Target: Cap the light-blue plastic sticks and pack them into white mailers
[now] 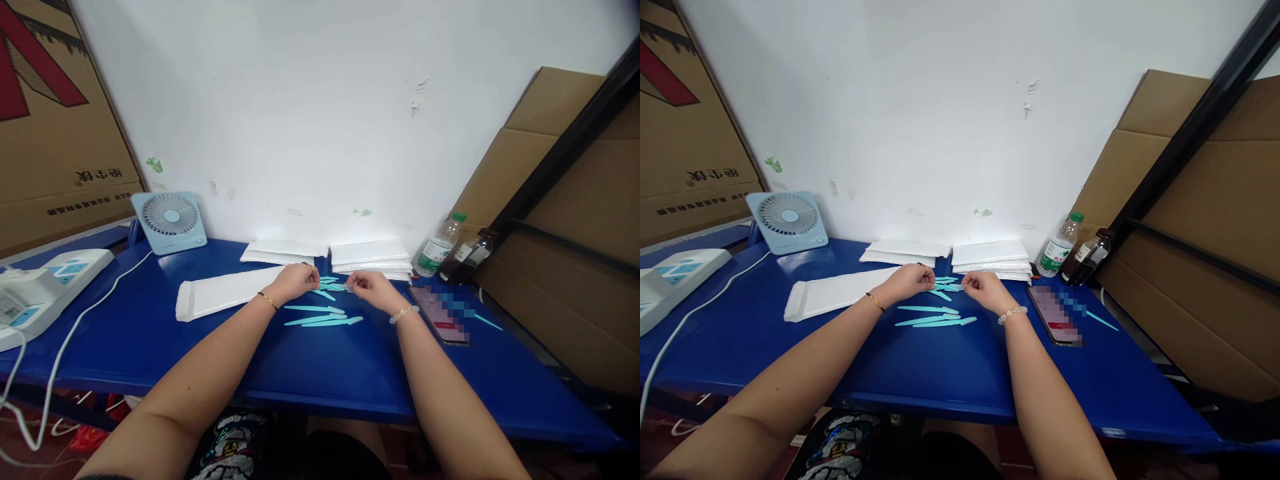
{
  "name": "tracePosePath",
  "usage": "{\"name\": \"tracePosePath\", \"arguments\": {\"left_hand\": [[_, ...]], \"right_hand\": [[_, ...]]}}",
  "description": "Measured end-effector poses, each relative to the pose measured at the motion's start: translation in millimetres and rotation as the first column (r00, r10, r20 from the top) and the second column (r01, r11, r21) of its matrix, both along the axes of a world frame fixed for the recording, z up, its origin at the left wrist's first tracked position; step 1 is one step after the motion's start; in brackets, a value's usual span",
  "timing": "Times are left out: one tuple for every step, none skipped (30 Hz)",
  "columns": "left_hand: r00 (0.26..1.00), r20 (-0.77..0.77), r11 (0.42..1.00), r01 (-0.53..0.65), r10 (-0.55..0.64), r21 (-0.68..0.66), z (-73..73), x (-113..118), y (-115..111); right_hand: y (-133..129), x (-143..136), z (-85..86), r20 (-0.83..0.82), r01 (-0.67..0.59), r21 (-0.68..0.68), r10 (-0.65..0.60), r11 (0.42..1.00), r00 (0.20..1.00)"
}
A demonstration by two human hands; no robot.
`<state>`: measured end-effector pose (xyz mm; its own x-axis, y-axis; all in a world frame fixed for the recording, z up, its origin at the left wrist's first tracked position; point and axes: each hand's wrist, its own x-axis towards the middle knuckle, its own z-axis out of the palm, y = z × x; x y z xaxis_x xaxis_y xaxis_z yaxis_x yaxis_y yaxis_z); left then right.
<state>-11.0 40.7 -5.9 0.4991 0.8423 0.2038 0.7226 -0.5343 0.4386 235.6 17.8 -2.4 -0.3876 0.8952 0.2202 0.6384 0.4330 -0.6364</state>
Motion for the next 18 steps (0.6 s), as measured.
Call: {"name": "tracePosePath", "arguments": {"left_hand": [[0.999,0.031,1.000,-0.008,0.008,-0.026,-0.3,-1,1],[0.998,0.064,0.999,-0.012,0.015,-0.052,-0.8,-2,2],[0.995,0.097,0.997,-0.012,0.019,-0.077,-1.5,-3,4],[0.992,0.128,0.995,-0.009,0.022,-0.099,-2.3,-3,5],[0.987,0.156,0.993,-0.002,0.021,-0.119,-3.2,-3,6],[0.983,0.182,0.990,0.008,0.018,-0.139,-4.0,-3,7],[0.979,0.205,0.988,0.021,0.012,-0.156,-4.6,-2,7],[0.974,0.226,0.985,0.036,0.003,-0.170,-4.8,-1,6],[0.970,0.245,0.982,0.054,-0.008,-0.182,-4.7,0,5],[0.966,0.258,0.978,0.075,-0.023,-0.192,-4.2,1,3],[0.964,0.264,0.974,0.098,-0.042,-0.204,-3.3,3,1],[0.964,0.258,0.967,0.126,-0.067,-0.220,-2.4,3,-1],[0.966,0.239,0.958,0.157,-0.099,-0.240,-1.4,4,-3],[0.969,0.208,0.949,0.184,-0.132,-0.257,-0.6,4,-5],[0.974,0.163,0.945,0.196,-0.157,-0.263,-0.2,3,-5],[0.980,0.109,0.949,0.190,-0.167,-0.250,-0.4,2,-6],[0.985,0.052,0.962,0.170,-0.162,-0.214,-1.1,1,-5],[0.990,-0.002,0.978,0.140,-0.142,-0.155,-2.4,0,-4]], "right_hand": [[2,3,-0.4,-0.025,0.011,-0.007,-0.011,1.000,1.000],[3,5,-0.8,-0.053,0.017,-0.018,-0.018,1.000,0.998],[4,7,-1.1,-0.082,0.021,-0.029,-0.023,0.999,0.996],[5,7,-1.3,-0.108,0.024,-0.040,-0.028,0.999,0.994],[5,7,-1.4,-0.131,0.023,-0.050,-0.029,0.998,0.991],[5,6,-1.2,-0.150,0.017,-0.058,-0.026,0.998,0.988],[5,5,-1.0,-0.167,0.010,-0.066,-0.020,0.998,0.986],[4,2,-0.7,-0.183,0.000,-0.072,-0.013,0.997,0.983],[3,0,-0.5,-0.198,-0.015,-0.082,-0.002,0.997,0.980],[2,-2,-0.3,-0.209,-0.032,-0.095,0.011,0.995,0.978],[1,-3,-0.2,-0.216,-0.052,-0.114,0.026,0.992,0.976],[0,-3,-0.3,-0.216,-0.077,-0.142,0.045,0.987,0.975],[0,-2,-0.7,-0.208,-0.109,-0.180,0.071,0.977,0.976],[1,0,-1.4,-0.194,-0.138,-0.219,0.095,0.966,0.976],[3,4,-2.3,-0.173,-0.148,-0.248,0.107,0.957,0.979],[5,8,-3.6,-0.144,-0.133,-0.258,0.098,0.957,0.985],[8,13,-5.3,-0.103,-0.092,-0.244,0.069,0.965,0.992],[11,18,-7.3,-0.053,-0.031,-0.201,0.021,0.979,0.998]]}}
